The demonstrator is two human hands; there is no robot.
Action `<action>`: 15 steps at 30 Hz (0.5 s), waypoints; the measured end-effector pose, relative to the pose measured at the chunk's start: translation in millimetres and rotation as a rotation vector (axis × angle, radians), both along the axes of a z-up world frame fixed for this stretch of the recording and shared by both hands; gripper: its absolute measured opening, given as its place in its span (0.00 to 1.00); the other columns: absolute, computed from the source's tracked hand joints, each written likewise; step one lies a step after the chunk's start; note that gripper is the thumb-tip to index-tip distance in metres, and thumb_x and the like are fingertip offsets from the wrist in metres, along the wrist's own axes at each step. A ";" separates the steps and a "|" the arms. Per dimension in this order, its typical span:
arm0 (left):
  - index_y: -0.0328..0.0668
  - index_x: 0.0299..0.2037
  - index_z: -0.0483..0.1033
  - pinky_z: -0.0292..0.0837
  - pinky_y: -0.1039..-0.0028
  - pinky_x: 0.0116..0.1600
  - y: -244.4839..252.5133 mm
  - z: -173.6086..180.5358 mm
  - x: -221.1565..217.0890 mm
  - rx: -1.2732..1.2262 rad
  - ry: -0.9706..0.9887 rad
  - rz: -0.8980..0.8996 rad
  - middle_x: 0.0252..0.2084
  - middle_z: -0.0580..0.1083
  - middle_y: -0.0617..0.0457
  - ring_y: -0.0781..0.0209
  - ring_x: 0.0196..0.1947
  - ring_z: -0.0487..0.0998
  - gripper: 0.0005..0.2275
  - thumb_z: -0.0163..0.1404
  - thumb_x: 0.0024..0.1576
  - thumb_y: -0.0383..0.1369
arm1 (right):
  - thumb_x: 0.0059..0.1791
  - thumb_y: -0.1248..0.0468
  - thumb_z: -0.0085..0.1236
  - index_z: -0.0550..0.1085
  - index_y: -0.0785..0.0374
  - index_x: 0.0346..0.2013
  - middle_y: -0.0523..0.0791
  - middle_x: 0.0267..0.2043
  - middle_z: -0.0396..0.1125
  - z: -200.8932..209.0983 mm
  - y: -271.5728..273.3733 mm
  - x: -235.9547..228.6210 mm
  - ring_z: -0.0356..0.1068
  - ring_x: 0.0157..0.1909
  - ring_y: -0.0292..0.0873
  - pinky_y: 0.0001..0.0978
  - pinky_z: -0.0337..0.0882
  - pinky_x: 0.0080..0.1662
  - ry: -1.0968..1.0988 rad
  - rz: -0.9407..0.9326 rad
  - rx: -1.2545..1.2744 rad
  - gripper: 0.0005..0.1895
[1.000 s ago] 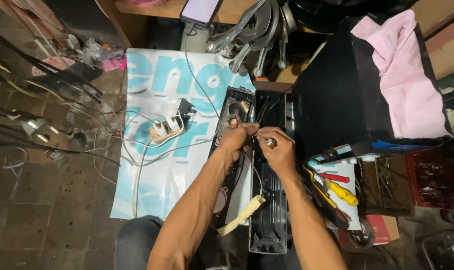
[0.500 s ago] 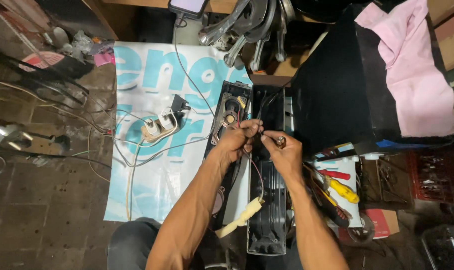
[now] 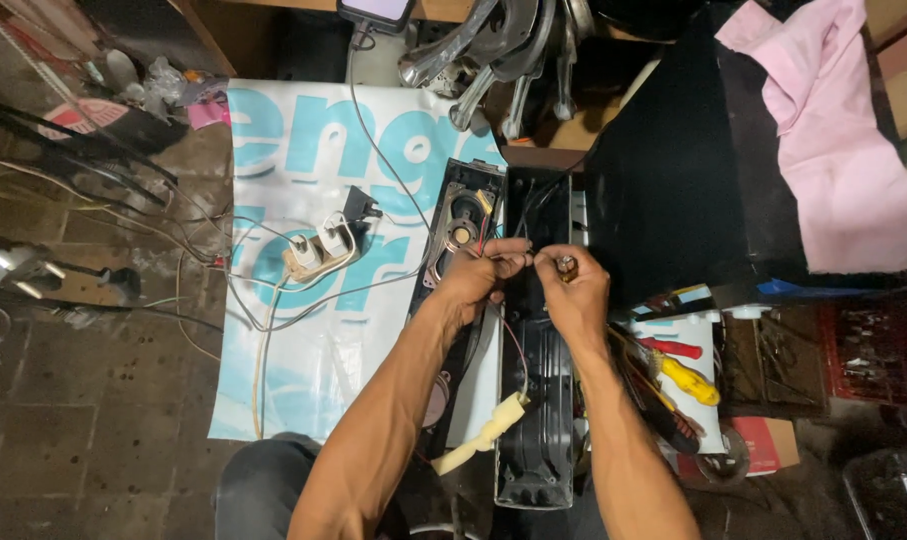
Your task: The person sits on the floor and repairs a disassembled speaker. They use a lighter to heat and twist wires together, then wrap the connections with electrical tape.
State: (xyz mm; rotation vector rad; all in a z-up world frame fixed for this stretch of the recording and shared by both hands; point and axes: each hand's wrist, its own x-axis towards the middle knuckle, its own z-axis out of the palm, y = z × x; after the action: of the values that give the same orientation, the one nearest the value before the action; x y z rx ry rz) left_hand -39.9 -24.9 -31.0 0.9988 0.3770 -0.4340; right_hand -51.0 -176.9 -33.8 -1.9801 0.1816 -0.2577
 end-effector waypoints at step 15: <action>0.40 0.43 0.83 0.64 0.88 0.17 -21.9 3.5 8.5 0.026 0.077 0.085 0.36 0.79 0.45 0.65 0.23 0.73 0.13 0.62 0.47 0.26 | 0.34 0.55 0.70 0.81 0.53 0.31 0.48 0.29 0.74 21.7 25.2 -15.6 0.75 0.38 0.55 0.47 0.73 0.39 0.124 -0.222 -0.234 0.13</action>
State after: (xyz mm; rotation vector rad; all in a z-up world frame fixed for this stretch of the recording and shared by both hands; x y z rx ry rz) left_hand -31.4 -46.8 -27.5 0.9895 0.4937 -0.3927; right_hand -66.6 -151.6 -12.0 -2.2112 0.4716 -0.3101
